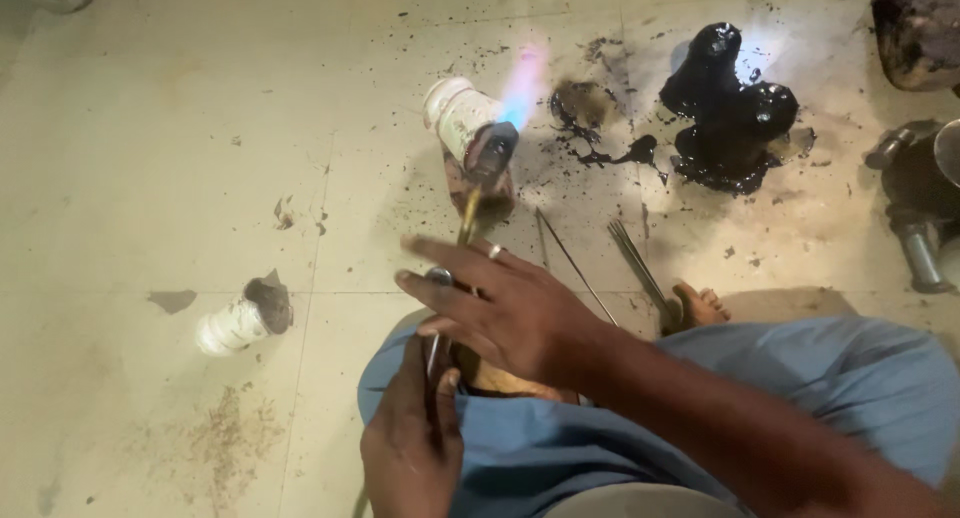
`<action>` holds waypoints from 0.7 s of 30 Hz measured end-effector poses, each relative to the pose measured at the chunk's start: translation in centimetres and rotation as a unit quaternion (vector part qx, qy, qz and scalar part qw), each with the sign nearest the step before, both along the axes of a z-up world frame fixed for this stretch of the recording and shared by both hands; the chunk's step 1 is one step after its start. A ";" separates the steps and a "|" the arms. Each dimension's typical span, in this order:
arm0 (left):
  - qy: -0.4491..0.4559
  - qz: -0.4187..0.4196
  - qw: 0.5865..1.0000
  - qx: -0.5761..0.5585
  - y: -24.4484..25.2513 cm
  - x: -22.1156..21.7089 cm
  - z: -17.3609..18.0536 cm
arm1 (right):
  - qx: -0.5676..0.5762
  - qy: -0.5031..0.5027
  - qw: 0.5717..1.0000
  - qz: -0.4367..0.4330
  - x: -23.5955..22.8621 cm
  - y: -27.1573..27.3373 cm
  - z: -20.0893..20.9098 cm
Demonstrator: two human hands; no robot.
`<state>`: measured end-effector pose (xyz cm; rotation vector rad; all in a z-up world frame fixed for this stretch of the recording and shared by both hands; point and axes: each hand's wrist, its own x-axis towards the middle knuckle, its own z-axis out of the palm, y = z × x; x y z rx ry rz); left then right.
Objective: The person sits on the floor and uses a handheld blowtorch to heat a small metal container resting on a brick. They repeatedly stir the contents with a metal rod while the flame is applied, causing the material inside to glow orange.
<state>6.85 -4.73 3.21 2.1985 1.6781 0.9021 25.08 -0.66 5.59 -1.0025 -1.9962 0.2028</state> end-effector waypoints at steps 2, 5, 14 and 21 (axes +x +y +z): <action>-0.022 -0.034 0.999 0.015 0.1 -0.9 0.1 | -0.010 -0.013 1.000 0.017 -0.1 1.2 1.2; -0.021 -0.015 1.000 0.001 0.0 -1.3 -0.1 | 0.068 -0.029 0.997 -0.003 -1.4 2.0 1.2; 0.002 0.122 0.979 -0.162 2.8 -3.8 0.8 | -0.092 0.145 0.967 -0.186 2.9 2.5 -11.5; -0.058 0.190 0.972 -0.128 4.8 -9.7 0.1 | -0.475 -0.218 0.763 -0.380 17.9 0.3 -25.3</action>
